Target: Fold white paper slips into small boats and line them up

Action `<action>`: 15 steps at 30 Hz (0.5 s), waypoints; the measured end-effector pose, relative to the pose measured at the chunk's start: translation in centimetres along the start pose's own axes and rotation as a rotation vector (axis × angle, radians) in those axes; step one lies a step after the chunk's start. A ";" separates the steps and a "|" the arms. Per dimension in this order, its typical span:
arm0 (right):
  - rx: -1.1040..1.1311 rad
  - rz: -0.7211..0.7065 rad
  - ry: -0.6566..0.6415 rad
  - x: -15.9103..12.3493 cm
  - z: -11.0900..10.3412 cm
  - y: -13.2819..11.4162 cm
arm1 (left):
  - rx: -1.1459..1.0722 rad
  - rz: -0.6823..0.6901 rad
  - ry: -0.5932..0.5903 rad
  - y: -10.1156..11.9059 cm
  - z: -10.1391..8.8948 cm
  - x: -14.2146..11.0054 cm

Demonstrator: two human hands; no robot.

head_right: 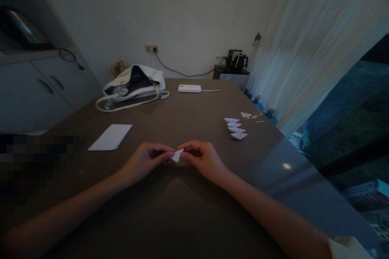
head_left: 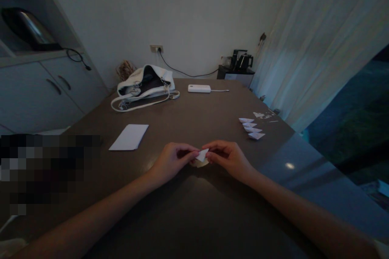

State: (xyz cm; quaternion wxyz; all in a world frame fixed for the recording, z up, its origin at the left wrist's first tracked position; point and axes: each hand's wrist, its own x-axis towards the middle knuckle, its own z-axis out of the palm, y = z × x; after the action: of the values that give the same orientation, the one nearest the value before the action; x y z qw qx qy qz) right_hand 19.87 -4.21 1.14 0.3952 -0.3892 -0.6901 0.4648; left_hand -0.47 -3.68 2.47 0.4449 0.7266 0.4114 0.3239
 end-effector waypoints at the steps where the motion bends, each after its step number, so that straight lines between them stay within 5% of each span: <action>1: -0.002 -0.007 0.000 0.0 -0.1 0.0 | -0.039 -0.018 -0.012 0.0 0.0 0.0; 15: 0.064 0.023 -0.005 0.1 -0.1 0.2 | 0.027 0.029 -0.031 0.4 -0.2 -0.1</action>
State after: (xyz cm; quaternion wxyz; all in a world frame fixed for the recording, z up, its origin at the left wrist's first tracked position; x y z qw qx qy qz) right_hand 19.91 -4.00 0.97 0.4005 -0.3832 -0.6712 0.4923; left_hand -0.54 -3.86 2.88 0.4365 0.7433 0.3984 0.3133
